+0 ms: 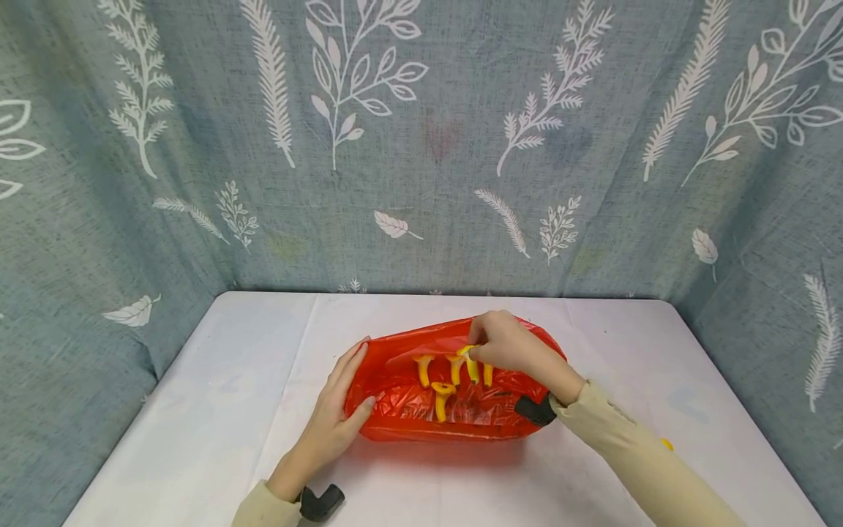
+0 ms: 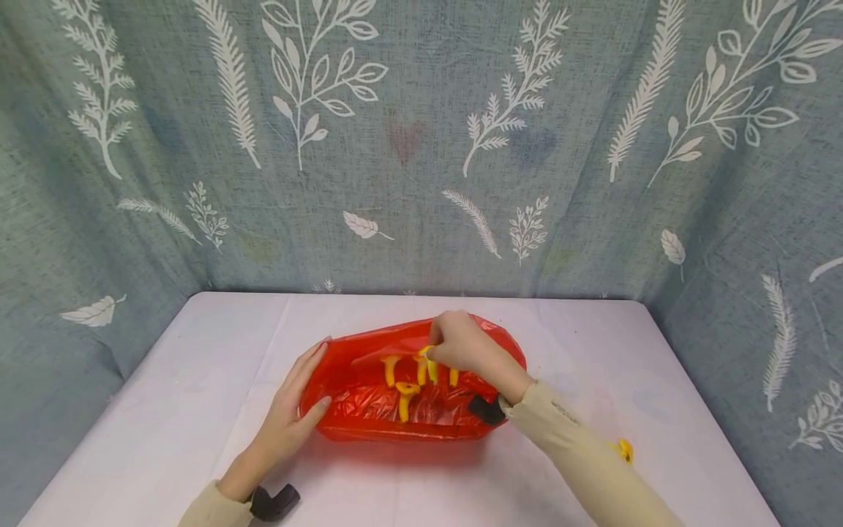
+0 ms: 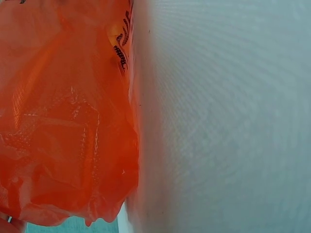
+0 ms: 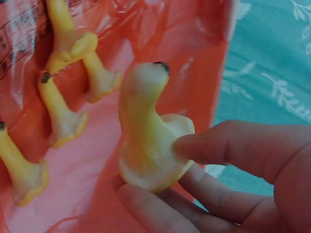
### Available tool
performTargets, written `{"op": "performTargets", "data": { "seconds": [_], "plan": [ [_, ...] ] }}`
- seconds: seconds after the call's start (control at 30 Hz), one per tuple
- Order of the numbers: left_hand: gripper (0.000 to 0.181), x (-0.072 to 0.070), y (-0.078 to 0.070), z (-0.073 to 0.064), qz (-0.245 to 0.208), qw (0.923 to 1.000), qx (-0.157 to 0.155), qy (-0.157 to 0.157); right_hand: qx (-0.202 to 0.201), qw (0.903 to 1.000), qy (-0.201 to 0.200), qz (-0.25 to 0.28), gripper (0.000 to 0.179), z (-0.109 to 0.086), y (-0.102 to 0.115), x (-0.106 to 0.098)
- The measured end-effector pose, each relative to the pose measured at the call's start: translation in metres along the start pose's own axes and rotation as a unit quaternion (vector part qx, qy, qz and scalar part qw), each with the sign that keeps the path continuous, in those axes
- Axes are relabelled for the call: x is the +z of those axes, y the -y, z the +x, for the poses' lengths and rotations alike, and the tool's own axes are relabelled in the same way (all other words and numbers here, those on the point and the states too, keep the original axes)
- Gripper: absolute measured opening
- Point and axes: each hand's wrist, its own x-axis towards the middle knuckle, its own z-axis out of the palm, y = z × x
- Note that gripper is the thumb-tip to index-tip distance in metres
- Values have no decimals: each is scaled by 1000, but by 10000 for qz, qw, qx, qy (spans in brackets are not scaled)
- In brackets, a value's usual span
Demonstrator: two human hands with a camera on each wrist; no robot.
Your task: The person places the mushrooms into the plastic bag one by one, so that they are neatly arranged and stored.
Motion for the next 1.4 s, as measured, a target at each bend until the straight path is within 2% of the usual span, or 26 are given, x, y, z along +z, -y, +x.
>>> {"op": "performTargets", "data": {
  "seconds": [0.23,0.53,0.7,1.0,1.17,1.4],
  "plan": [
    [81,0,0,0,-52,10000,7,12,138,9993,301,-177,13,4,-4,8],
    [82,1,-2,0,-44,10000,22,2,458,9969,598,-233,18,7,-13,30],
    [81,0,-2,-1,5,10000,-23,50,441,9959,691,-385,20,7,-16,39],
    [81,0,-1,-2,8,9999,-135,83,211,9960,705,-497,27,6,-21,52],
    [81,0,-1,-1,-25,10000,-73,41,282,9956,713,-529,34,4,-21,55],
    [81,-1,-4,0,-18,9999,-95,63,470,9946,692,-618,26,3,-18,55]
  ]
}}
